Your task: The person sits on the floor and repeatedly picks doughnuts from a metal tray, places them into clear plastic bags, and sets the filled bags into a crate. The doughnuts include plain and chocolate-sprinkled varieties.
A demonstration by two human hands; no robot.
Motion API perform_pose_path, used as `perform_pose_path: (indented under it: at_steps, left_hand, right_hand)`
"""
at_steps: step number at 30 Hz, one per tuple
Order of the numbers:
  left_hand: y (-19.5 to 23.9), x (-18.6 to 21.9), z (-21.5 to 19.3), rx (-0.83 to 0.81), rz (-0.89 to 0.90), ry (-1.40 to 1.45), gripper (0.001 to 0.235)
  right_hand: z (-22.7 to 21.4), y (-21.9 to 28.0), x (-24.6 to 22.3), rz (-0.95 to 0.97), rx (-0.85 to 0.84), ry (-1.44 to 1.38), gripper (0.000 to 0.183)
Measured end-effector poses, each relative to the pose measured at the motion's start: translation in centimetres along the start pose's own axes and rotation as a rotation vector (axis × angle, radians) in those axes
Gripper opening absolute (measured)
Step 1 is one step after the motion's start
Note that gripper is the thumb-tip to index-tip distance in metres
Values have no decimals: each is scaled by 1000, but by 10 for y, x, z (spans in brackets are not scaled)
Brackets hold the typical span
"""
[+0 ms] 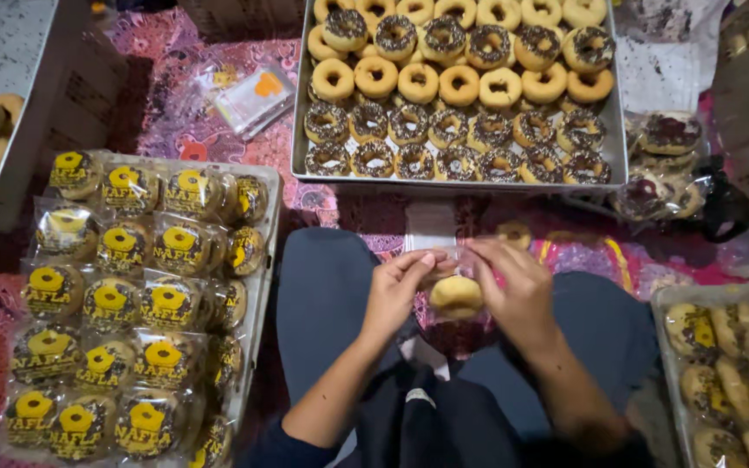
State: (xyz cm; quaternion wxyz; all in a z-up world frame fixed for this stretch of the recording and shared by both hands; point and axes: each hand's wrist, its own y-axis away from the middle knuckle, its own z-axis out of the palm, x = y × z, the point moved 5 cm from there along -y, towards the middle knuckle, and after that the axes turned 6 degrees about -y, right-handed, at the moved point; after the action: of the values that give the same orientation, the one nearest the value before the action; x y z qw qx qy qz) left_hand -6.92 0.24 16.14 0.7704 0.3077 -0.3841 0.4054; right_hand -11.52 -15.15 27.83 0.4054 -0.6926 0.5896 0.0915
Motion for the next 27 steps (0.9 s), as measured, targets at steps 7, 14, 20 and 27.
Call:
perform_pose_path:
  at_steps: [7,14,20,27]
  left_hand:
    - [36,15,39,-281,-155,-787,24]
    - [17,35,41,-573,183,-694,20]
    - [11,10,28,-323,56,56,23]
    - [39,15,-59,579,451,-618,6]
  right_hand:
    - [-23,-14,-27,-425,-534,407,22]
    - [-13,35,64,-9,-886,-100,35]
    - [78,113,83,870,-447,-1028,20]
    - [130,48,58,922,266,-1240,17]
